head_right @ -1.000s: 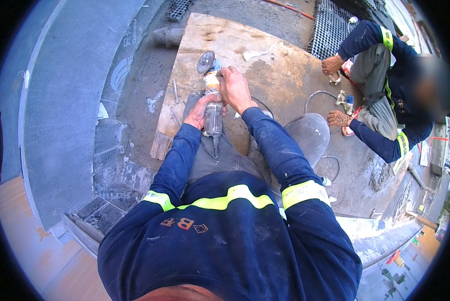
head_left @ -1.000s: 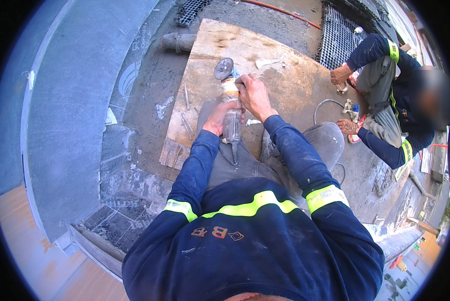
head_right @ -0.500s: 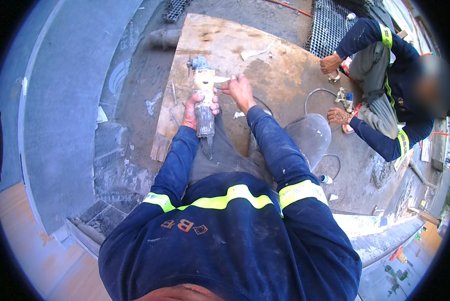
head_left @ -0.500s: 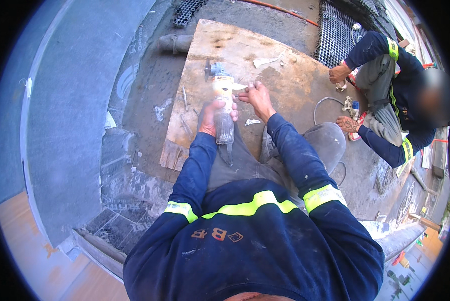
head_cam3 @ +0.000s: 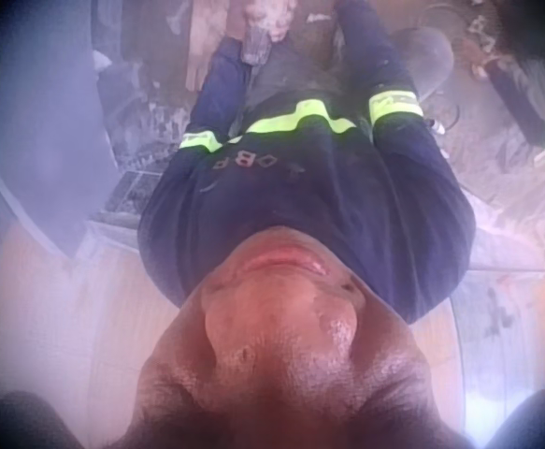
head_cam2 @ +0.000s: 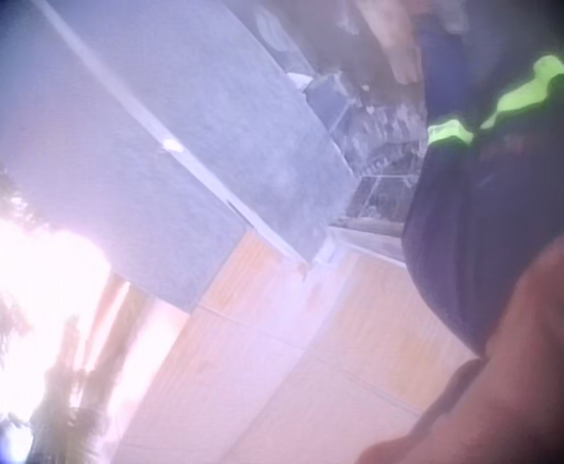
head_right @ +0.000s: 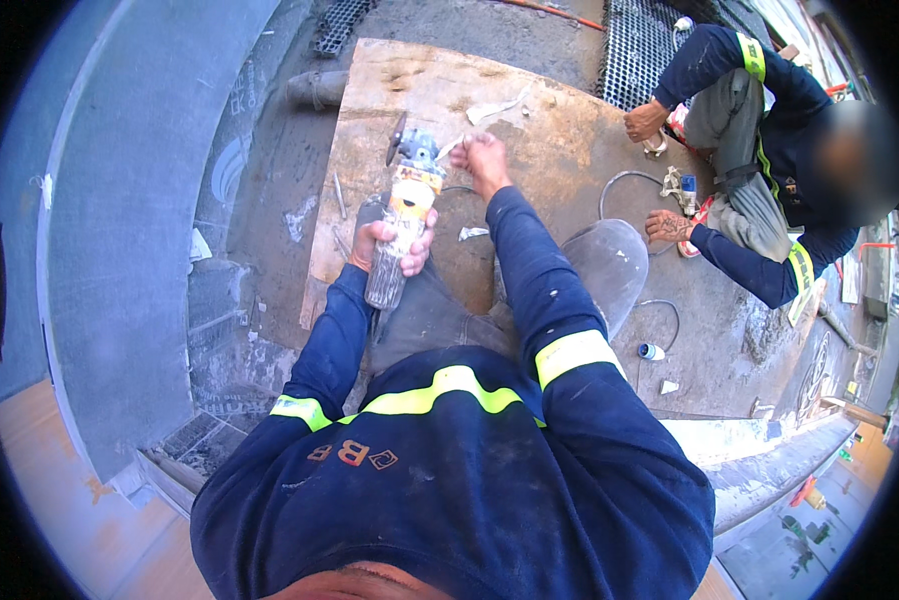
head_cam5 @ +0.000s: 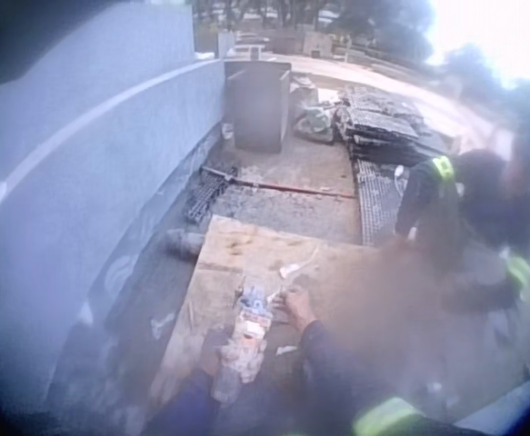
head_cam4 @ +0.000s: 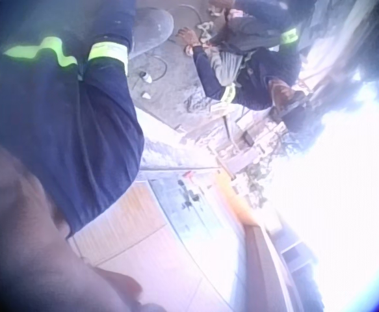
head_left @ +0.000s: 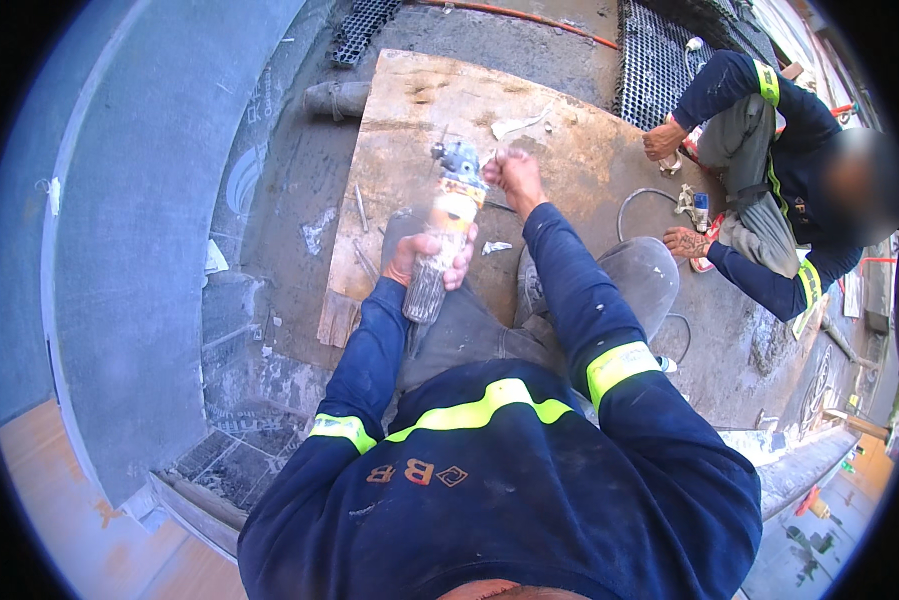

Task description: The person sits on a wooden board and wraps the body of a handheld power tool with white tape. A coworker assists by handing over tape and holding the tool while the person wraps it.

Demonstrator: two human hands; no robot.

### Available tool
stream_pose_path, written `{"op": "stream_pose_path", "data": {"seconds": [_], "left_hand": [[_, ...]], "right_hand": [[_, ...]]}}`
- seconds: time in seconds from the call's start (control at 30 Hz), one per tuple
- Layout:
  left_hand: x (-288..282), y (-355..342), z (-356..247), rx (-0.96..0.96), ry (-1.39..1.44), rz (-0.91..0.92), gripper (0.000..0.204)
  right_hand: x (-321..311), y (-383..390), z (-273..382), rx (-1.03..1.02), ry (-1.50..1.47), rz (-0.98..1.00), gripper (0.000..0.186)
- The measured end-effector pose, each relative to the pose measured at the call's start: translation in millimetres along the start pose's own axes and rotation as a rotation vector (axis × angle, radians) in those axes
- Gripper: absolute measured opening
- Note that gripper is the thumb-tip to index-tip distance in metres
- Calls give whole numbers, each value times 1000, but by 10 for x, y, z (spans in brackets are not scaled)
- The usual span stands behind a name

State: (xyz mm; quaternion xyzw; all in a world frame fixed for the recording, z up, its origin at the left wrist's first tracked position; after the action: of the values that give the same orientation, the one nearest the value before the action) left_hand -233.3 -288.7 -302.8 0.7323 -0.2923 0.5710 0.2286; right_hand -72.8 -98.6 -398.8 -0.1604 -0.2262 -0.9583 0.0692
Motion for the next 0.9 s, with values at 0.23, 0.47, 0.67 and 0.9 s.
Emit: {"op": "stream_pose_path", "data": {"seconds": [0.23,0.47,0.67,0.9], "left_hand": [[439,84,-402,-316,-1006,-139,65],[291,24,-455,-305,-1430,-457,66],[-50,36,-461,92,-737,-750,37],[-153,336,-535,245,-274,-676,33]], "right_hand": [[662,136,1641,-81,218,654,20],[1510,1331,2262,-359,574,1000,24],[989,1908,1779,-69,483,627,17],[-18,1390,1448,-335,1365,368,34]]}}
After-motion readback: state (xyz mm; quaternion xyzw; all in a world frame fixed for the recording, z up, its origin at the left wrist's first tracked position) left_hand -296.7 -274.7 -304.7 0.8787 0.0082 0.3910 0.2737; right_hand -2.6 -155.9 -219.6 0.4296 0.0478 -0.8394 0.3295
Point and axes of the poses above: each hand's wrist, its own y-axis away from the middle knuckle, its own x-axis out of the palm, z = x × y, the point moved 4 cm from there along -y, towards the middle knuckle, and after that the axes turned 7 degrees about z, right-handed, at the moved point
